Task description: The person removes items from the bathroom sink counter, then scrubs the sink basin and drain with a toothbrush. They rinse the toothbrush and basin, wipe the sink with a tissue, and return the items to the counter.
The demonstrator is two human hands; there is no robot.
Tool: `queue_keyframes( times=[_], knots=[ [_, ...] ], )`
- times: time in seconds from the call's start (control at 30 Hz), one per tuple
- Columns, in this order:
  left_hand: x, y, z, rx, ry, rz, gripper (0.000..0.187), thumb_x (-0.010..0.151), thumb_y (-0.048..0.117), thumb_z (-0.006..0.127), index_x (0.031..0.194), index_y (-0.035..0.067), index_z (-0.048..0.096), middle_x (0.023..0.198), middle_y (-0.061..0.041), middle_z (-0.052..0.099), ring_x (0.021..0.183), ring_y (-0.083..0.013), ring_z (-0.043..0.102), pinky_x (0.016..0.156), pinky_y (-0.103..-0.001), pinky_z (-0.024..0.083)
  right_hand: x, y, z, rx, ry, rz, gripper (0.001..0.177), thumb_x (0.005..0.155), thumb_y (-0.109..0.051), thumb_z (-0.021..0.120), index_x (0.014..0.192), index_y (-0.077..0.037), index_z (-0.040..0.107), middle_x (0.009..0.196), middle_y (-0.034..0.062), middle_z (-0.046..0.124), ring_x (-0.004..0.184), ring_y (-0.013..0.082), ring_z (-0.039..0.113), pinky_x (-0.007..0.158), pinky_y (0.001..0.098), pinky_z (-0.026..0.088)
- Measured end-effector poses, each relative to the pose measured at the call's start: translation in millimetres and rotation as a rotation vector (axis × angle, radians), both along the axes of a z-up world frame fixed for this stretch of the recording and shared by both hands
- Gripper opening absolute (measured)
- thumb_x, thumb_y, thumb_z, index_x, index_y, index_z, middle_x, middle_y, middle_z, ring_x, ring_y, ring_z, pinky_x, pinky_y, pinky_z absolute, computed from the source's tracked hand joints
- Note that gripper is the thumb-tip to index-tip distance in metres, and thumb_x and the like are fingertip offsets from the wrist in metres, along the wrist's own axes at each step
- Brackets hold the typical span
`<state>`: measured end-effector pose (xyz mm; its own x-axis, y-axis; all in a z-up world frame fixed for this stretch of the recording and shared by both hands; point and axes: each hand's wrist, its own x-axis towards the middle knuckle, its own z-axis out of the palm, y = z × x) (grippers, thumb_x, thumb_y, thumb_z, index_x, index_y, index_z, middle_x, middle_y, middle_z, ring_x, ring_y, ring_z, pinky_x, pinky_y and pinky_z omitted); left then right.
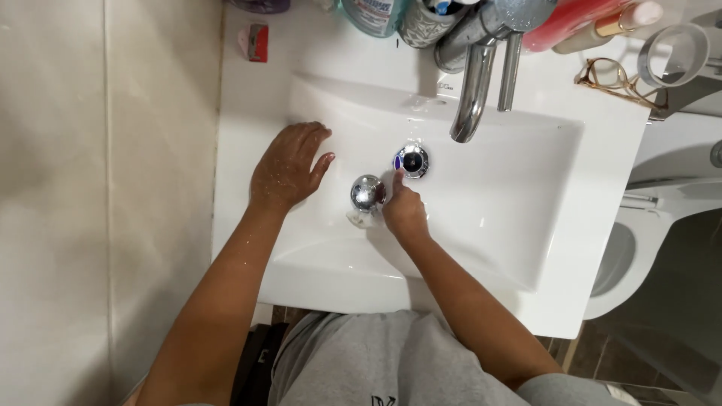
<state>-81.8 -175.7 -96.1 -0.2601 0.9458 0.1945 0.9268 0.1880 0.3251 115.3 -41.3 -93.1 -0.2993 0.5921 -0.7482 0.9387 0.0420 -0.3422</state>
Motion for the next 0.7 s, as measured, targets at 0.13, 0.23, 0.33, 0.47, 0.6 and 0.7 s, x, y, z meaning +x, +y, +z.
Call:
queue_keyframes(
  times=[0.13,0.23,0.33,0.47,0.6,0.7],
  knots=[
    [-2.9,3.4,1.3,-0.011,0.005,-0.019,0.039,0.107,0.036,0.057,0.134,0.009,0.056,0.123,-0.011,0.061,0.125,-0.0259,0.062,0.112,-0.040,0.049,-9.5,3.8,7.8,-0.004,-0.105,0.135,0.064,0.097,-0.018,0.048,0.160,-0.014,0.034,0.118,0.0307,0.070,0.115,0.0477,0.067,0.099,0.0576,0.054],
    [-1.5,-0.6,8.3,-0.032,-0.010,-0.005,0.040,0.107,0.038,0.057,0.134,0.009,0.056,0.122,-0.011,0.061,0.125,-0.0258,0.062,0.112,-0.040,0.049,4.0,-1.5,-33.3,-0.029,-0.119,0.171,0.066,0.098,-0.017,0.047,0.161,-0.013,0.030,0.123,0.0320,0.068,0.120,0.0486,0.064,0.104,0.0578,0.052],
    [-1.2,1.3,11.5,-0.039,-0.025,0.002,0.042,0.107,0.041,0.058,0.133,0.009,0.056,0.122,-0.011,0.061,0.125,-0.0248,0.062,0.112,-0.039,0.049,3.0,7.7,-53.1,-0.009,-0.117,0.146,0.065,0.097,-0.021,0.044,0.161,-0.019,0.030,0.124,0.0278,0.069,0.120,0.0457,0.065,0.104,0.0570,0.052],
    [-1.3,0.5,3.1,0.050,-0.034,-0.004,0.047,0.104,0.043,0.061,0.133,0.007,0.057,0.120,-0.013,0.060,0.122,-0.0288,0.062,0.110,-0.043,0.050,-10.5,-2.3,10.5,-0.022,-0.109,0.175,0.064,0.097,-0.011,0.043,0.160,-0.012,0.033,0.117,0.0306,0.070,0.114,0.0479,0.068,0.098,0.0564,0.055],
    [0.2,-2.7,5.3,0.071,-0.042,-0.014,0.046,0.105,0.044,0.059,0.132,0.006,0.057,0.119,-0.013,0.060,0.121,-0.0294,0.062,0.108,-0.043,0.051,5.9,8.7,-40.4,0.053,-0.086,0.144,0.069,0.095,-0.013,0.044,0.162,-0.018,0.029,0.114,0.0249,0.072,0.109,0.0448,0.070,0.096,0.0552,0.057],
    [-5.1,0.9,12.6,0.023,-0.036,-0.025,0.046,0.105,0.045,0.060,0.132,0.008,0.057,0.118,-0.011,0.061,0.120,-0.0263,0.064,0.108,-0.040,0.051,26.9,15.6,-9.1,-0.011,-0.111,0.314,0.066,0.097,-0.009,0.045,0.161,-0.015,0.031,0.122,0.0319,0.069,0.116,0.0511,0.066,0.097,0.0604,0.056]
  ],
)
